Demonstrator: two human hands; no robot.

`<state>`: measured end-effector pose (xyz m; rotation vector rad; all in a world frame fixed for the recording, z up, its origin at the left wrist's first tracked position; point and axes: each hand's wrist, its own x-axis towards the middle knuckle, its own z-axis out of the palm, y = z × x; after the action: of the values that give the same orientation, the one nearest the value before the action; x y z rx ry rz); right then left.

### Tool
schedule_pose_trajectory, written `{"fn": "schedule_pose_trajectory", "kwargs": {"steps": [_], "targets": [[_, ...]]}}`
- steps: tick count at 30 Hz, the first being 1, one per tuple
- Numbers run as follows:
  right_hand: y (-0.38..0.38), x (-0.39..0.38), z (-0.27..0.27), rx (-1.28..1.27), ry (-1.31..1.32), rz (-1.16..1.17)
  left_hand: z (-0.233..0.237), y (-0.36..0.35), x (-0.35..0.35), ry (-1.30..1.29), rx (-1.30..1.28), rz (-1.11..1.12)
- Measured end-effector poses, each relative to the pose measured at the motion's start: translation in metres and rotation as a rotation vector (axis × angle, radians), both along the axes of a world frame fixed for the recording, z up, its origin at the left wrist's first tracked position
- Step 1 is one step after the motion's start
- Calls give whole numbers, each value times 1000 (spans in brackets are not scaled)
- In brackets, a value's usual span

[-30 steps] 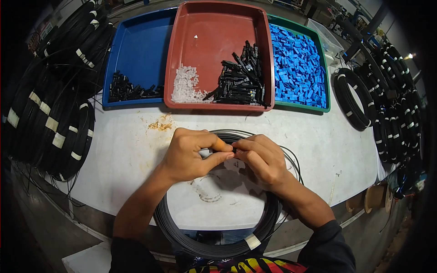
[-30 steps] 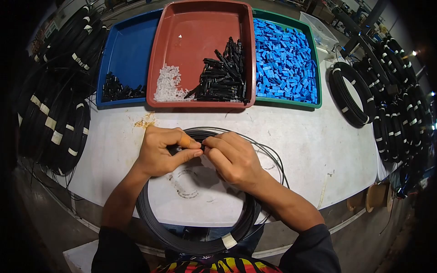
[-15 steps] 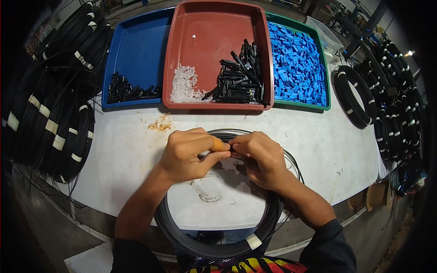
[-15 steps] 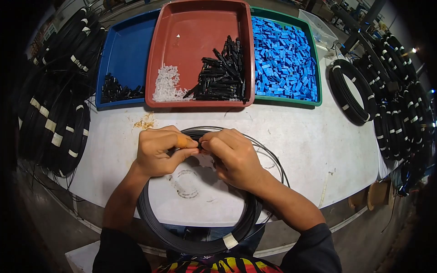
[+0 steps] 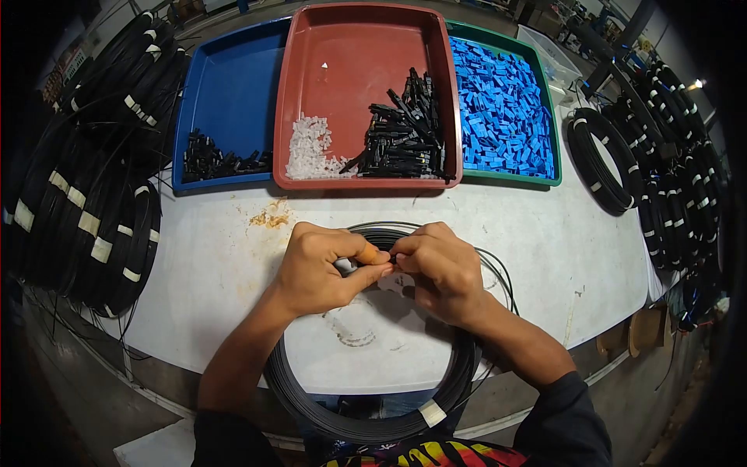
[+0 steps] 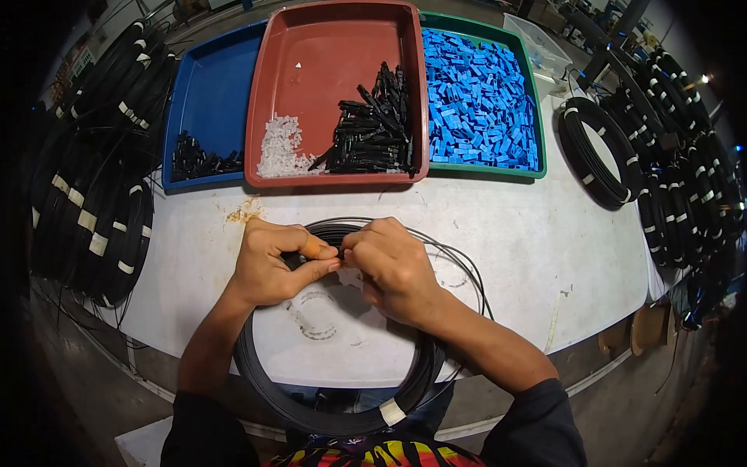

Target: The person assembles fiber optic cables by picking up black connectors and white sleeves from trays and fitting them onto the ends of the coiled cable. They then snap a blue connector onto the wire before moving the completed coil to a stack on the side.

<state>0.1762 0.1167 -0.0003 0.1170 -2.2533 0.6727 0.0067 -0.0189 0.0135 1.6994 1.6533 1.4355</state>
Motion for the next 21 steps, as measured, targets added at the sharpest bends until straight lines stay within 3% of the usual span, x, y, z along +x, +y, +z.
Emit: {"fn": "schedule_pose_trajectory", "kwargs": {"steps": [5, 7, 11, 14, 16, 17, 20, 21], "targets": [[3, -1, -2, -158, -71, 12, -5, 3, -3, 236, 195, -17], [4, -2, -4, -196, -79, 13, -6, 6, -6, 655, 447, -33], [2, -2, -7, -310, -67, 25, -1, 6, -1, 811, 583, 28], [0, -3, -3, -278, -69, -10, -4, 6, -5, 749, 505, -12], [0, -3, 0, -218, -69, -29, -6, 5, -5, 346, 316, 45], [-1, -3, 1, -108, -35, -56, -2, 3, -4, 347, 318, 47], [1, -1, 2, 89, 26, -76, 4, -1, -1, -140, -75, 61], [1, -1, 3, 175, 52, -61, 3, -2, -1, -139, -75, 59]]}}
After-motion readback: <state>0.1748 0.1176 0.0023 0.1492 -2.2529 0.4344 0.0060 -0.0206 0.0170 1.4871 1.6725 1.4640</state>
